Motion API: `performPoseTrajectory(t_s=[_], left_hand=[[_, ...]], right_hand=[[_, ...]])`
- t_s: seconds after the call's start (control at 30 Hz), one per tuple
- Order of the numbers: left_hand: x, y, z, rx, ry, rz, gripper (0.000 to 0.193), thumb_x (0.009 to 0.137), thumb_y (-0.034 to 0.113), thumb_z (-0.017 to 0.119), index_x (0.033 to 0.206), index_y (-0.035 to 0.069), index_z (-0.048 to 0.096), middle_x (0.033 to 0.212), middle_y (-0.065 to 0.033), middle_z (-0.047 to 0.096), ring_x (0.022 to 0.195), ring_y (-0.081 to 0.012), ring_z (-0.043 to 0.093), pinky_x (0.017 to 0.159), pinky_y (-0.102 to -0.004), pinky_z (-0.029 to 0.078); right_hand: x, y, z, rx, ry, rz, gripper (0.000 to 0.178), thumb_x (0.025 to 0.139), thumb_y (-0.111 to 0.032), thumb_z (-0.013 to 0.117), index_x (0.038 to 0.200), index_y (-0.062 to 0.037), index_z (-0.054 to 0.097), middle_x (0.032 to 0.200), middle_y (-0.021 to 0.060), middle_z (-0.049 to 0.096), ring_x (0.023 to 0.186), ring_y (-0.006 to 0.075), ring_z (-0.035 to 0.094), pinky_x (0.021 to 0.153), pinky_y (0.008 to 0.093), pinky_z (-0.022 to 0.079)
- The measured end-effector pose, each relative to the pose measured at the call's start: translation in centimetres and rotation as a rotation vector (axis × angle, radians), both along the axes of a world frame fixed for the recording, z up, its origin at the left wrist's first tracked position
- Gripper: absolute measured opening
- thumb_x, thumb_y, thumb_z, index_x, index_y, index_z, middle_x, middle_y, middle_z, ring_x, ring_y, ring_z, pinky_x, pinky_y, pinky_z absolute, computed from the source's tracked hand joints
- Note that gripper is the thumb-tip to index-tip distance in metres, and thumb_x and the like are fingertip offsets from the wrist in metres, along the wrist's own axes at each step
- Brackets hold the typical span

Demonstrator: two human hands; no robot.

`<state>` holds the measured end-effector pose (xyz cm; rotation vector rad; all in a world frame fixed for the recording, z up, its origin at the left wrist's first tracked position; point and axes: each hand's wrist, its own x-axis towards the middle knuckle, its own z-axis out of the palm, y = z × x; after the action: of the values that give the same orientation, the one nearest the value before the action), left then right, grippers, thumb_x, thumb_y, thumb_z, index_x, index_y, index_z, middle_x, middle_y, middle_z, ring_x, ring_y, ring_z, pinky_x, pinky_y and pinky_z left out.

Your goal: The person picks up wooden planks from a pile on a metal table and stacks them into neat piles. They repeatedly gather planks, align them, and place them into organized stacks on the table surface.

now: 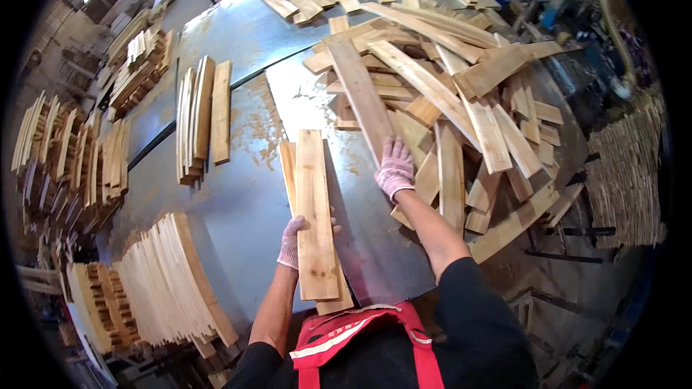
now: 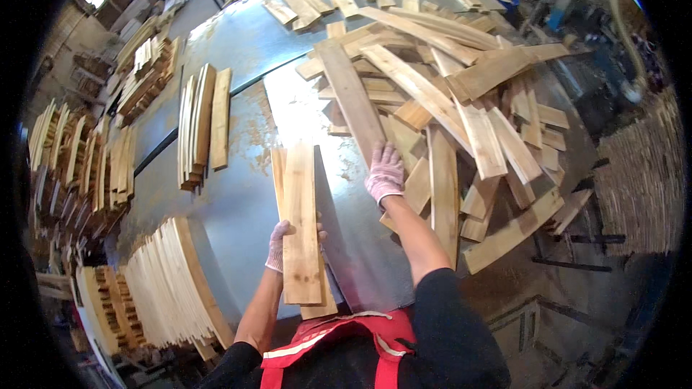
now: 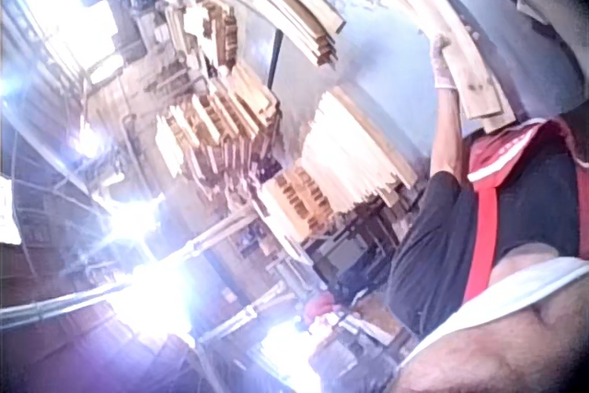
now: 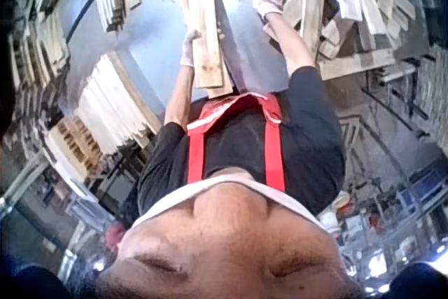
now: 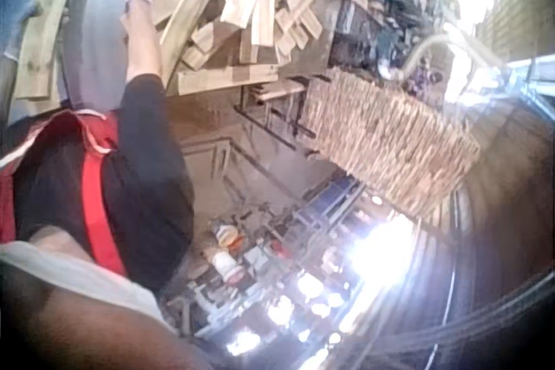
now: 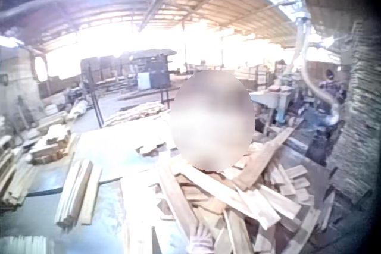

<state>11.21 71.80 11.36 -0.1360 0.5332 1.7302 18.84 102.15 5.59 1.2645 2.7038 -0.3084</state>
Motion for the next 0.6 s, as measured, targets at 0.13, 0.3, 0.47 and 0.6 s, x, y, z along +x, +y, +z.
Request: performPoseTrajectory(t_s=[0.13, 0.3, 0.47, 0.6], left_hand=[[-1.6, -1.0, -1.5, -0.313, 0.305, -0.005, 0.070, 0.085, 0.029, 0.072, 0.142, -0.005, 0.048, 0.120, -0.0216, 0.067, 0.111, -0.0364, 0.067, 0.091, -0.0494, 0.060], [1.8, 4.2, -8.6, -0.718, 0.747, 0.264, 0.072, 0.092, 0.043, 0.070, 0.149, 0.006, 0.047, 0.132, -0.0169, 0.064, 0.124, -0.0274, 0.060, 0.103, -0.0411, 0.049], [5.0, 8.8, -4.3, -1.131, 1.027, 0.002, 0.078, 0.093, 0.047, 0.069, 0.152, 0.004, 0.041, 0.135, -0.0195, 0.063, 0.118, -0.0301, 0.062, 0.099, -0.0398, 0.047], [3.3, 7.8, -9.1, -0.937, 1.144, 0.181, 0.096, 0.088, 0.037, 0.076, 0.161, 0.005, 0.022, 0.153, -0.0221, 0.046, 0.136, -0.0284, 0.050, 0.112, -0.0359, 0.039]], right_hand=[[1.0, -3.5, 4.7, -0.464, 0.314, -0.007, 0.105, 0.078, -0.038, 0.079, 0.160, -0.0083, 0.020, 0.144, 0.0240, 0.047, 0.126, 0.0430, 0.052, 0.108, 0.0465, 0.045], [11.0, -17.8, -4.1, -0.592, 0.328, 0.174, 0.089, 0.085, -0.049, 0.068, 0.152, -0.0008, 0.035, 0.130, 0.0327, 0.056, 0.117, 0.0500, 0.058, 0.103, 0.0502, 0.048], [8.5, -5.9, 5.5, -0.724, 0.348, 0.656, 0.053, 0.101, -0.044, 0.056, 0.133, -0.0020, 0.058, 0.132, 0.0252, 0.061, 0.118, 0.0404, 0.061, 0.099, 0.0461, 0.051], [1.7, 8.0, 16.2, 0.145, 0.994, 0.103, 0.049, 0.095, -0.035, 0.064, 0.132, -0.0028, 0.061, 0.125, 0.0189, 0.063, 0.117, 0.0379, 0.059, 0.101, 0.0497, 0.047]])
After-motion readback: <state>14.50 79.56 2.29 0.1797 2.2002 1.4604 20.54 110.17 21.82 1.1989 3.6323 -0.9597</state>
